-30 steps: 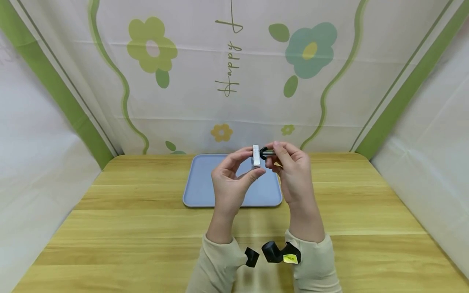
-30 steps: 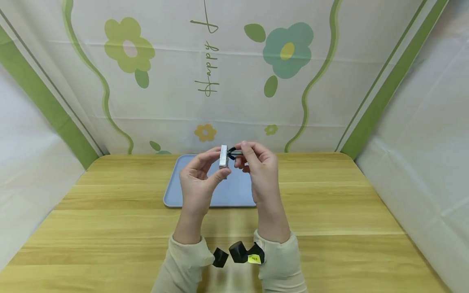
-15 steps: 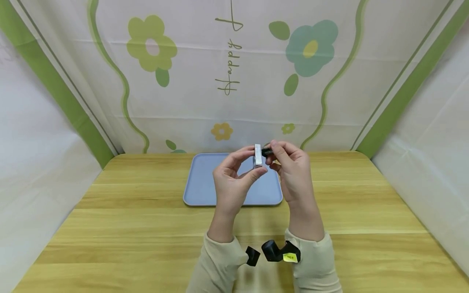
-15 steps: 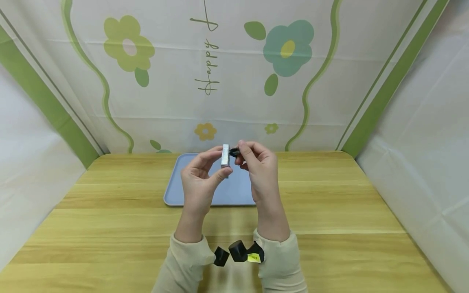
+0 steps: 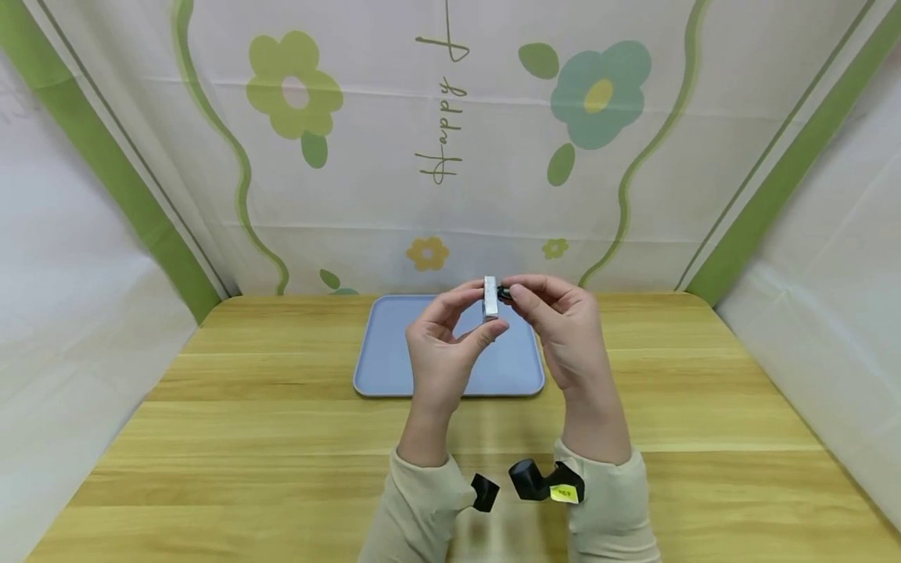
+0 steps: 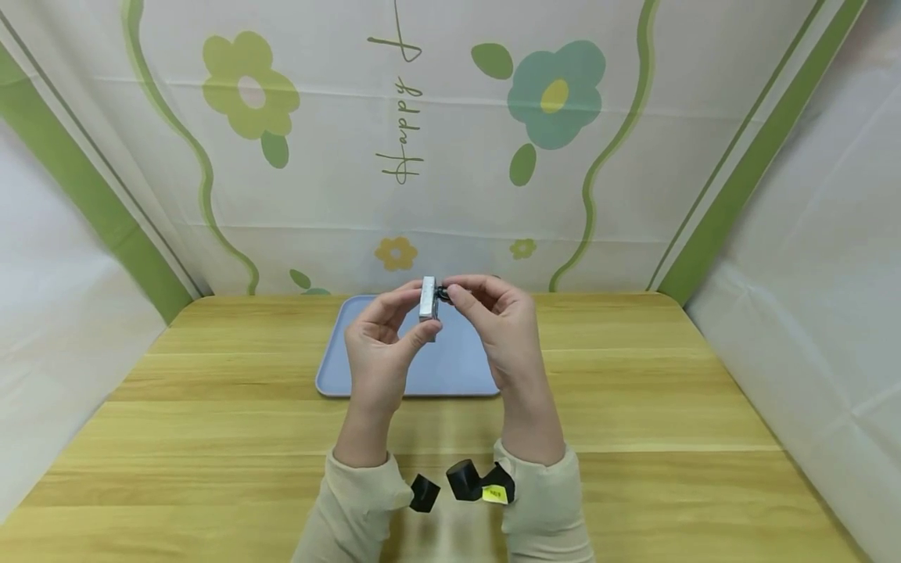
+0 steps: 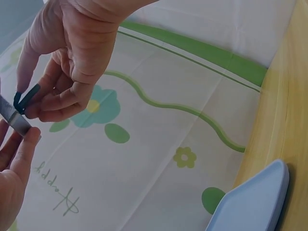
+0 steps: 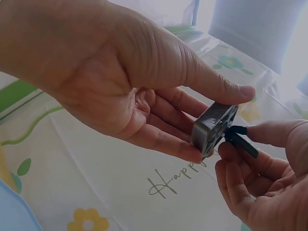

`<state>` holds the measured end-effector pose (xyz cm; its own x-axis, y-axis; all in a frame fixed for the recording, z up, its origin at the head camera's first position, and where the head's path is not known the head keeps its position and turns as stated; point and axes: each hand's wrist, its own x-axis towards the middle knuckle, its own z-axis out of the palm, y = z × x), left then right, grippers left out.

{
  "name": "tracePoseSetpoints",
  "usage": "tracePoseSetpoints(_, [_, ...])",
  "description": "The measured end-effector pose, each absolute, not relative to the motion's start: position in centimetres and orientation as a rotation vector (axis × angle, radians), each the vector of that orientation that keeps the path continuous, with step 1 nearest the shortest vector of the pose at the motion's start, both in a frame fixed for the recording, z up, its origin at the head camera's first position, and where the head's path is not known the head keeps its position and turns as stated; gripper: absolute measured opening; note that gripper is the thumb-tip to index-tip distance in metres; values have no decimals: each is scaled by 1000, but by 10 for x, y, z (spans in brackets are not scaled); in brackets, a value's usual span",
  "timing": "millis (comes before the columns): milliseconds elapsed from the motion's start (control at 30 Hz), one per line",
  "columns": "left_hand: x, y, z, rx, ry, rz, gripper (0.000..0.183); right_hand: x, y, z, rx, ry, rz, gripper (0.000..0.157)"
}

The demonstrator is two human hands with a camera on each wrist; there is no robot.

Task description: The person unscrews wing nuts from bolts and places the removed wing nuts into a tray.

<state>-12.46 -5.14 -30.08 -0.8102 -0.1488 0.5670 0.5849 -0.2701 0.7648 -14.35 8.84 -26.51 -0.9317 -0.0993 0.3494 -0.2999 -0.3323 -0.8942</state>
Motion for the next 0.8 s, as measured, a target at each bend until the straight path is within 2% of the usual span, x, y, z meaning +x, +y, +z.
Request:
tracePoseSetpoints(467, [-125,-53,-301,-543,-1530,-2102,65,-143,88,-267,725,-1698,2258,39])
tracePoseSetpoints(800, [-125,-52,-302,-532,-1544,-2102,68,-143,83,-268,677,-1720,2159,38])
